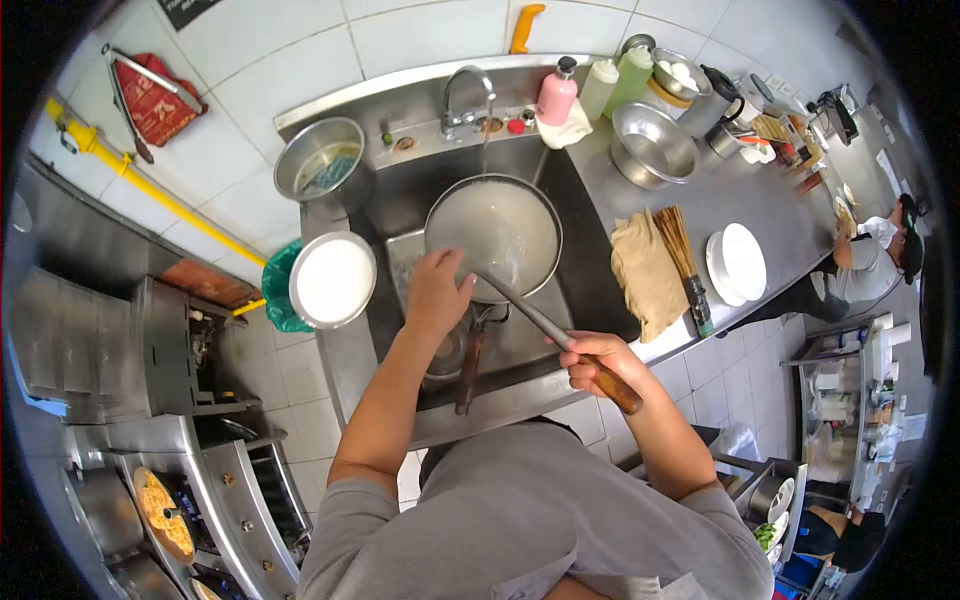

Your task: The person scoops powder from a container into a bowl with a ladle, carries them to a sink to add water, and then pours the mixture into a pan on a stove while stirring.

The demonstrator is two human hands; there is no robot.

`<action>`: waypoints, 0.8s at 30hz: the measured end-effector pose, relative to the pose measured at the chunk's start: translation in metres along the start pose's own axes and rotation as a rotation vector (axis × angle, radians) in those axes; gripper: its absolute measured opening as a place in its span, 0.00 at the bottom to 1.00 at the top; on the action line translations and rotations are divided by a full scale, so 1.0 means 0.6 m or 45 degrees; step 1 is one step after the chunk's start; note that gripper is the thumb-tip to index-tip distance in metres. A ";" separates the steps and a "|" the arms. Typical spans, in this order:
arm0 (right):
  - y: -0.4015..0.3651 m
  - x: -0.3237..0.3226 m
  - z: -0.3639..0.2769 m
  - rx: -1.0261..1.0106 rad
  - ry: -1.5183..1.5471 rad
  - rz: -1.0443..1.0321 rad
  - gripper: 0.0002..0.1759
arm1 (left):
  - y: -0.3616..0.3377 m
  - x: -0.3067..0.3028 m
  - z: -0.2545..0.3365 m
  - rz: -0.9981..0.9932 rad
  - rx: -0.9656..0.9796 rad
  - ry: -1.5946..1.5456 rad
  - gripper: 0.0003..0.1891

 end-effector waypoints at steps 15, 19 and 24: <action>-0.005 -0.071 -0.120 -0.306 -1.349 -0.092 0.21 | 0.353 0.078 -0.075 0.390 -0.575 -0.013 0.28; 0.010 -0.083 -0.183 -0.385 -1.164 -0.151 0.25 | 0.426 0.109 -0.042 0.098 -0.275 -0.396 0.26; -0.003 -0.086 -0.244 -0.464 -1.525 -0.017 0.30 | 0.501 0.064 0.078 -0.072 0.078 0.209 0.18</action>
Point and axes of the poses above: each hand's wrist, its own y-axis towards the middle knuckle, its own x-axis out of the palm, z = x × y, the point moved 3 cm from there along y, towards the middle knuckle, and after that the axes turned 7 degrees about -x, right-handed, at the moved point
